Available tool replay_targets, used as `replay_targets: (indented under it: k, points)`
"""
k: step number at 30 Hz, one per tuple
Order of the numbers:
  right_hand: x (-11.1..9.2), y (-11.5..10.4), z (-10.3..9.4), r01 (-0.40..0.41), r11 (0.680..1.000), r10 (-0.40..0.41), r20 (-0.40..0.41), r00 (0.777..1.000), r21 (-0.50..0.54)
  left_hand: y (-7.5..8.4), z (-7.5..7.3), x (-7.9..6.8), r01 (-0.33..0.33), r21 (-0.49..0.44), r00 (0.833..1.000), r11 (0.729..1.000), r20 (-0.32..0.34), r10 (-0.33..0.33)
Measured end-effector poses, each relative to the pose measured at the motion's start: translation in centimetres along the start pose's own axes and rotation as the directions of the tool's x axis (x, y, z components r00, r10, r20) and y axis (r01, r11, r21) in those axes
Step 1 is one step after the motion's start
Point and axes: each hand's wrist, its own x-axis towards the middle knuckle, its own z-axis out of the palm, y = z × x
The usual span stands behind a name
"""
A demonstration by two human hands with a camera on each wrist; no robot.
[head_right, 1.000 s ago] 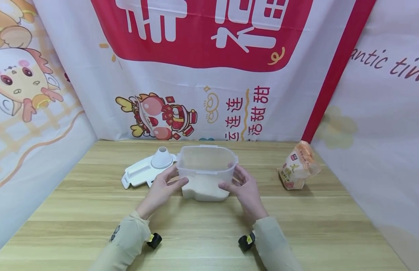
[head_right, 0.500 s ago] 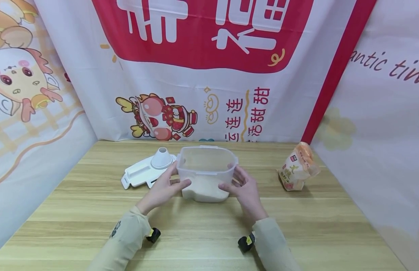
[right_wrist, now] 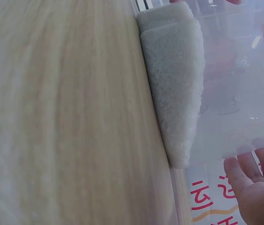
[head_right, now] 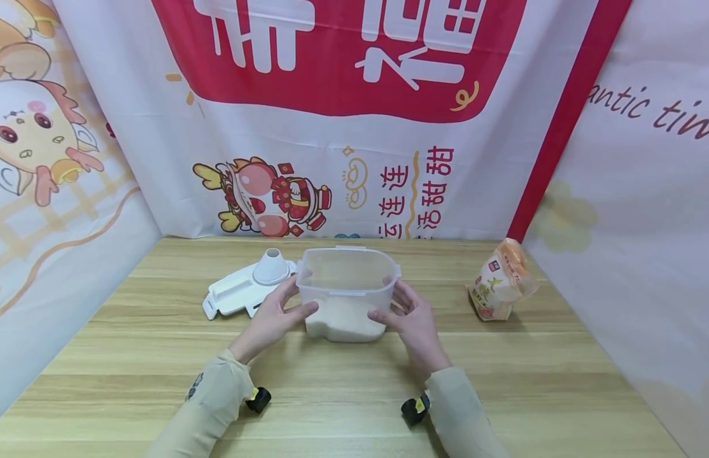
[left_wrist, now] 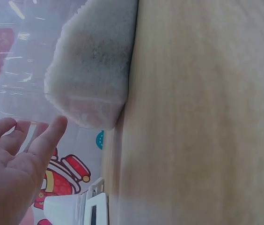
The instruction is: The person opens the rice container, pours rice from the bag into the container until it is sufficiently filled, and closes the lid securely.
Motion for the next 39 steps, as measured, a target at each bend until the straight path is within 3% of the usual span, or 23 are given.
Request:
replay_targets:
  k: [9,17,24,27,33,39]
  points:
    - [0.0,0.2,0.3,-0.018,1.0,0.018,0.011,1.0,0.006,0.6,-0.1,-0.8,-0.022,0.079,1.0,0.997,0.021,0.02]
    - [-0.1,0.1,0.2,-0.025,1.0,0.025,0.01,1.0,0.012,-0.2,0.0,0.1,-0.089,-0.029,0.993,0.996,0.075,0.091]
    - [-0.1,-0.3,0.1,-0.028,1.0,0.028,0.01,1.0,-0.007,-0.2,-0.3,0.4,-0.113,-0.006,0.989,0.994,0.092,0.114]
    - [0.0,-0.5,-0.1,-0.001,0.997,0.004,0.031,1.0,-0.079,-0.3,-0.3,0.6,-0.116,0.001,0.99,0.993,0.087,0.115]
    - [-0.4,-1.8,-1.2,0.077,0.937,-0.06,0.059,0.996,-0.34,-0.5,-0.3,0.8,-0.112,-0.014,0.988,0.994,0.104,0.113]
    - [-1.1,-3.4,-2.8,0.171,0.865,-0.135,0.11,0.985,-0.472,-0.6,-0.4,0.9,-0.106,0.001,0.989,0.994,0.099,0.106]
